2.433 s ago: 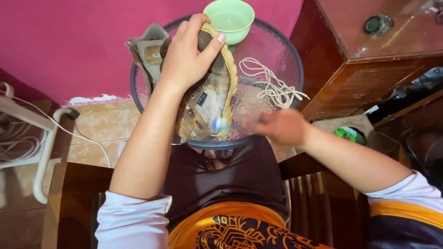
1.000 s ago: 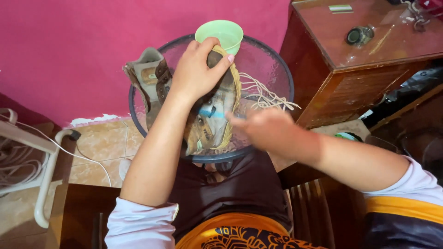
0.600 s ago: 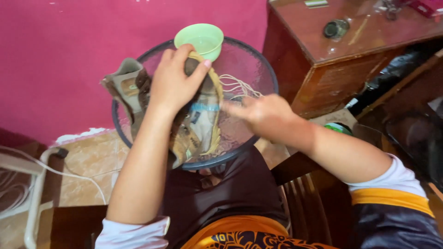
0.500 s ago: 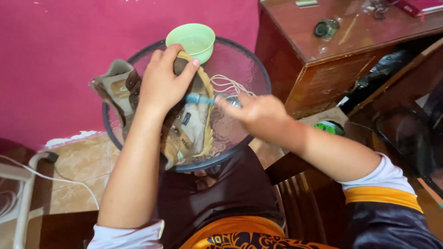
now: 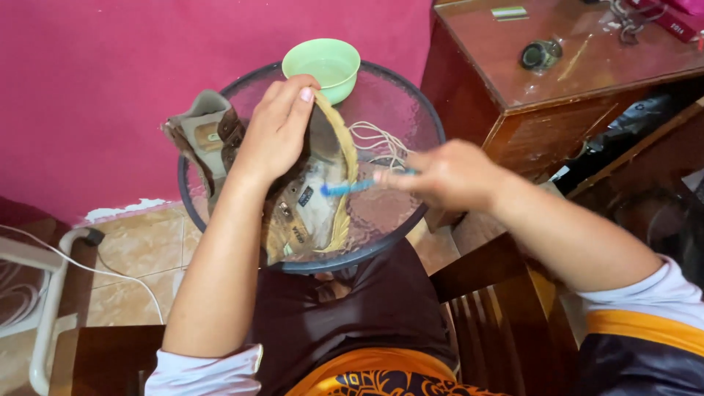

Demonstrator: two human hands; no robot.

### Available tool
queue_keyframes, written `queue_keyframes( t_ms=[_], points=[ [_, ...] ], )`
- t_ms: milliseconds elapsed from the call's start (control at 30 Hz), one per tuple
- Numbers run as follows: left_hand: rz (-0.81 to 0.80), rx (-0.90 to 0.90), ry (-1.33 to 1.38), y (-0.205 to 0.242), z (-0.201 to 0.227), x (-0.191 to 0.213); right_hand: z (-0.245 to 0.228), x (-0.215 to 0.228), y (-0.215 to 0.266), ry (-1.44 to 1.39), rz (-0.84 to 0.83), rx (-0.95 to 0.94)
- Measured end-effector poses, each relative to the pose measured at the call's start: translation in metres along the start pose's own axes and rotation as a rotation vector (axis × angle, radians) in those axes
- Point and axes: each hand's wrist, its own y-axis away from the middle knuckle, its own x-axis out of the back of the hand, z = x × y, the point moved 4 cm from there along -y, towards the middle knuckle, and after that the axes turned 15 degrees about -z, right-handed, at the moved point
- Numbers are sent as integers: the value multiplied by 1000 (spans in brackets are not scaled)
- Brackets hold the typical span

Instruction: Cleaning the sole of a work boot with a toothbrush and water at a repair bench.

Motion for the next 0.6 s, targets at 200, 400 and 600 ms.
queue_keyframes(
  t_ms=[200, 400, 600],
  points=[
    [-64, -60, 39, 2, 4, 3, 11, 39, -17, 218, -48, -128],
    [-121, -68, 35, 9, 8, 4, -3, 70, -20, 219, -237, 3],
    [-140, -127, 50, 11, 18, 2, -2, 70, -17, 234, -243, -23]
  ],
)
